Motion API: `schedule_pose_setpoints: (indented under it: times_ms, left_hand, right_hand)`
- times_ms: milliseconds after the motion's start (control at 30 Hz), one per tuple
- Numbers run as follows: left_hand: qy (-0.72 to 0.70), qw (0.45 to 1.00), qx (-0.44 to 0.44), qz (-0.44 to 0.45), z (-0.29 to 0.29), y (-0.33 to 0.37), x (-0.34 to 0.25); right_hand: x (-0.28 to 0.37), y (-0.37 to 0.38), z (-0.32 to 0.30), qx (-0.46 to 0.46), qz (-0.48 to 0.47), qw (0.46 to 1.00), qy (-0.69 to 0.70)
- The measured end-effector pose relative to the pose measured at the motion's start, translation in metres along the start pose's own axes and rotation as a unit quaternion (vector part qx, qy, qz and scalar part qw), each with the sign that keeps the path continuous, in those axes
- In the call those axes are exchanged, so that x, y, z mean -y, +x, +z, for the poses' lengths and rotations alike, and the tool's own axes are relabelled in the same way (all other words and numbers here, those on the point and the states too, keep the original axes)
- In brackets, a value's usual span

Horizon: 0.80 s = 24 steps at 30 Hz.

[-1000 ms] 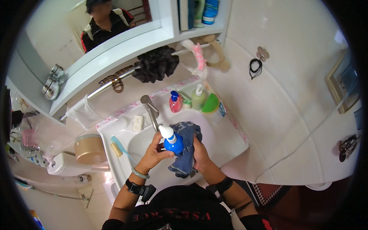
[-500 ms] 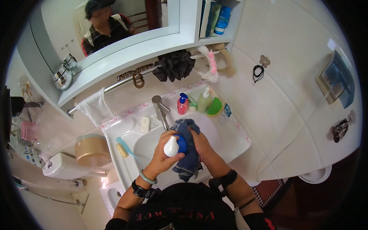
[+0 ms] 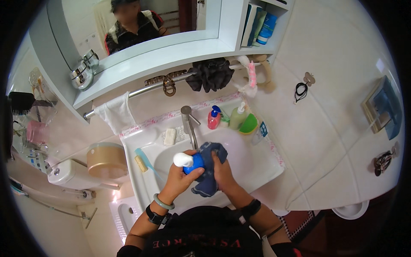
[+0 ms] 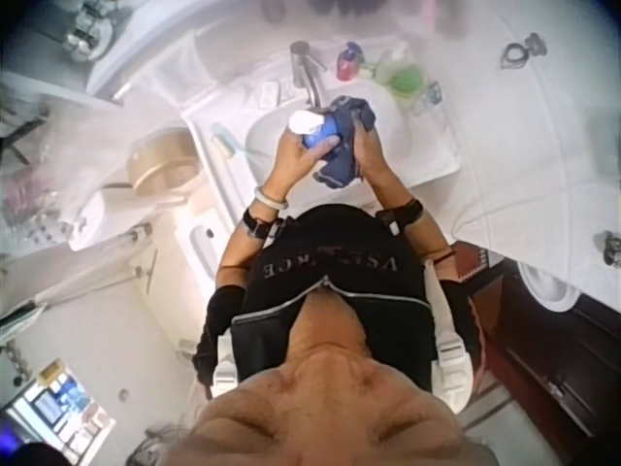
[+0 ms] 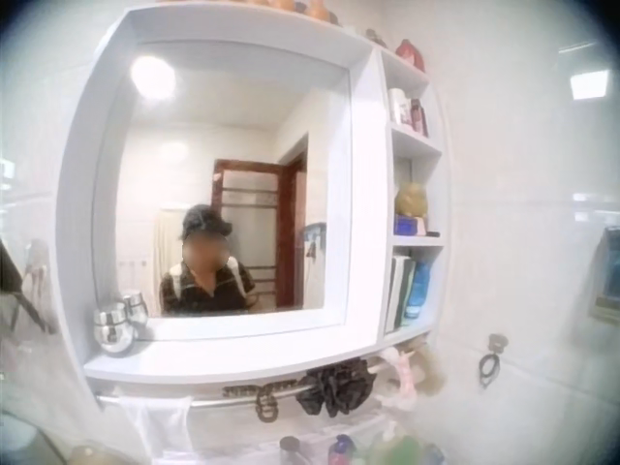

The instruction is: Cleaning a bathroom mirror, sink area, and organizing toiletries.

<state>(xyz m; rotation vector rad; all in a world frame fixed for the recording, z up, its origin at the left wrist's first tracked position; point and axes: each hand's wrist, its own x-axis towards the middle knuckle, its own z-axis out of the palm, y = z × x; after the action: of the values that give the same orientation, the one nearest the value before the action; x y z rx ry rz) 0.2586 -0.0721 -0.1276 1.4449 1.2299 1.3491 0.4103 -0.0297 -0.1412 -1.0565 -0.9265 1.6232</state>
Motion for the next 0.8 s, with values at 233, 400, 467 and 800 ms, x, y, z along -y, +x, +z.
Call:
schedule_pose_setpoints:
  times_ms: [233, 400, 467, 800]
  left_hand:
    - [0.333, 0.941, -0.028, 0.055, -0.014, 0.015, -0.015]
    - [0.306, 0.952, -0.006, 0.019, 0.002, 0.015, -0.017]
    - [0.303, 0.952, 0.026, 0.041, 0.003, 0.011, -0.014]
    - [0.212, 0.974, 0.018, 0.075, -0.003, 0.018, -0.044]
  right_hand:
    - [0.059, 0.021, -0.035, 0.089, -0.066, 0.993, 0.038]
    - [0.076, 0.006, 0.001, 0.204, -0.327, 0.831, -0.401]
    - [0.078, 0.008, 0.001, 0.200, -0.289, 0.861, -0.367]
    - [0.062, 0.050, -0.028, 0.076, 0.078, 0.991, 0.079]
